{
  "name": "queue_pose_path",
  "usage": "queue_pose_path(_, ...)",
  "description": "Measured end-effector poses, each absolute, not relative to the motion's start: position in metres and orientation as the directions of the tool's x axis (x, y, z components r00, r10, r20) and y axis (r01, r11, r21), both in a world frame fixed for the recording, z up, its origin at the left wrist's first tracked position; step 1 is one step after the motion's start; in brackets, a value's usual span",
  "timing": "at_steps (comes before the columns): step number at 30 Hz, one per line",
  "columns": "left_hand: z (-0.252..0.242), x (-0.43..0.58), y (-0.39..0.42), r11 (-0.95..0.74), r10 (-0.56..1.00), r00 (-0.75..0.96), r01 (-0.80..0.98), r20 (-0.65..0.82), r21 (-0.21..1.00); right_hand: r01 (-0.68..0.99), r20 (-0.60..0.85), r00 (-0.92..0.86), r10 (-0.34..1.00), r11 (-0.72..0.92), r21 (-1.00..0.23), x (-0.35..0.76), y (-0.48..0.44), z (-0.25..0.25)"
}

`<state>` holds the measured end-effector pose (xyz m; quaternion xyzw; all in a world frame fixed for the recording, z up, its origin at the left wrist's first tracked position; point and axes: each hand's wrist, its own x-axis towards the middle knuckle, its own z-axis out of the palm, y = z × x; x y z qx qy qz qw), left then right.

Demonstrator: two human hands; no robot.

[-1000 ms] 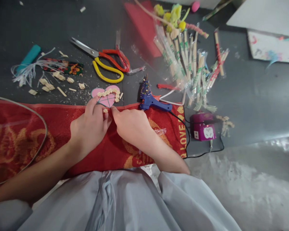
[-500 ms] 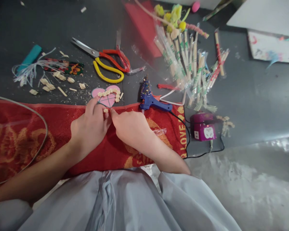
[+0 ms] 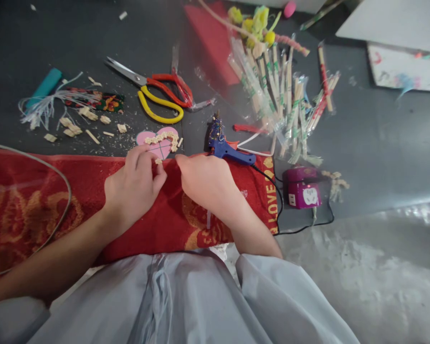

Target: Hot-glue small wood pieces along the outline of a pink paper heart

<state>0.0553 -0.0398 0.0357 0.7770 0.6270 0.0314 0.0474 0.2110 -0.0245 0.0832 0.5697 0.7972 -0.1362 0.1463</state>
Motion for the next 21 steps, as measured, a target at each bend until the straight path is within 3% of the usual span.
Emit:
queue_pose_path(7, 0.023, 0.054, -0.029, -0.261, 0.964, 0.266, 0.932, 0.013, 0.252, 0.982, -0.32, -0.191, 0.928, 0.184, -0.051, 0.216, -0.016, 0.075)
queue_pose_path(14, 0.015, 0.055, -0.022, -0.248, 0.965, 0.263, 0.926, -0.014, 0.286, 0.982, -0.301, -0.173, 0.938, 0.141, -0.122, 0.212, -0.012, 0.067)
queue_pose_path(21, 0.01, 0.052, -0.017, -0.247, 0.965, 0.263, 0.911, -0.005, 0.331, 0.983, -0.343, -0.173, 0.923, 0.141, -0.118, 0.205, -0.008, 0.064)
